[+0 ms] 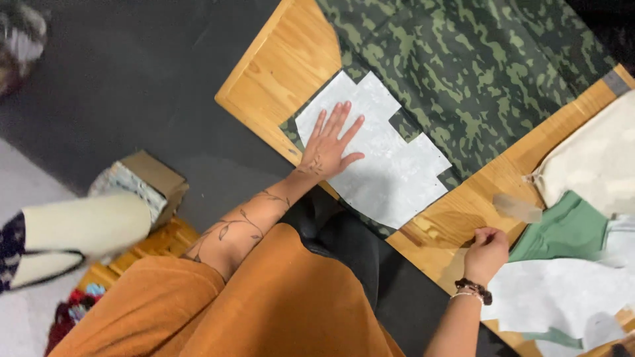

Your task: Pinning a paper pattern onto a piece of camouflage fabric to prepare it for cutting.

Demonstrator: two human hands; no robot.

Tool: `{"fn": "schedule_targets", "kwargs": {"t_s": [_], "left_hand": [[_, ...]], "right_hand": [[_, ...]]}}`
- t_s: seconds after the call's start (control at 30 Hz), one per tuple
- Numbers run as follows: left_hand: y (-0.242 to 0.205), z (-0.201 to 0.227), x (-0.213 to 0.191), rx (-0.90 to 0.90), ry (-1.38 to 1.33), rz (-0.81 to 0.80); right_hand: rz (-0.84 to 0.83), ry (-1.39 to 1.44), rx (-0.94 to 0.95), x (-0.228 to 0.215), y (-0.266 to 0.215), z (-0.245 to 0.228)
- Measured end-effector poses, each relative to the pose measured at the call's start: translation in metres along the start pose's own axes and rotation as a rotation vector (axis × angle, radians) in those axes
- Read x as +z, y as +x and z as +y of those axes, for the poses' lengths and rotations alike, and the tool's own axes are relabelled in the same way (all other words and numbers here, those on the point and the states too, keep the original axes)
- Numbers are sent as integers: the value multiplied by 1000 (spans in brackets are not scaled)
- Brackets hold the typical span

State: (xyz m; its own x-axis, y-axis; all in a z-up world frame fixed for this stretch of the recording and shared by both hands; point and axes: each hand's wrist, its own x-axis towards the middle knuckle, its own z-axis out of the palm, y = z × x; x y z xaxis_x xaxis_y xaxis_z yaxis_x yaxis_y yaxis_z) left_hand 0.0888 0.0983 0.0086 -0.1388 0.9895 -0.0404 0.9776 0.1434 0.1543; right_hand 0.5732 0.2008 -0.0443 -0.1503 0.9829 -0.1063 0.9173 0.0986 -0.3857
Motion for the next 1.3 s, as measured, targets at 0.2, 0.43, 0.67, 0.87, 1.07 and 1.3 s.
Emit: {"fn": "schedule_targets", "kwargs": {"t_s": [0.2, 0.43, 0.67, 0.87, 1.07, 1.3], "left_hand": [[5, 9, 1, -109, -160, -41], [-2, 15, -23, -178, -113, -74], [5, 27, -7, -376, -189, -45], [33, 39, 11, -348, -326, 258], [56, 39, 21, -338, -330, 215], [53, 32, 29, -422, -182, 218]], "right_hand": [[-124, 172, 125, -29, 14, 8], [-368, 107, -219, -58, 35, -25], [-512, 23, -216, -56, 28, -28], [-348, -10, -358, -60, 49, -126], [-280, 397, -627, 7, 126, -312], [-566, 324, -835, 95, 195, -387]]}}
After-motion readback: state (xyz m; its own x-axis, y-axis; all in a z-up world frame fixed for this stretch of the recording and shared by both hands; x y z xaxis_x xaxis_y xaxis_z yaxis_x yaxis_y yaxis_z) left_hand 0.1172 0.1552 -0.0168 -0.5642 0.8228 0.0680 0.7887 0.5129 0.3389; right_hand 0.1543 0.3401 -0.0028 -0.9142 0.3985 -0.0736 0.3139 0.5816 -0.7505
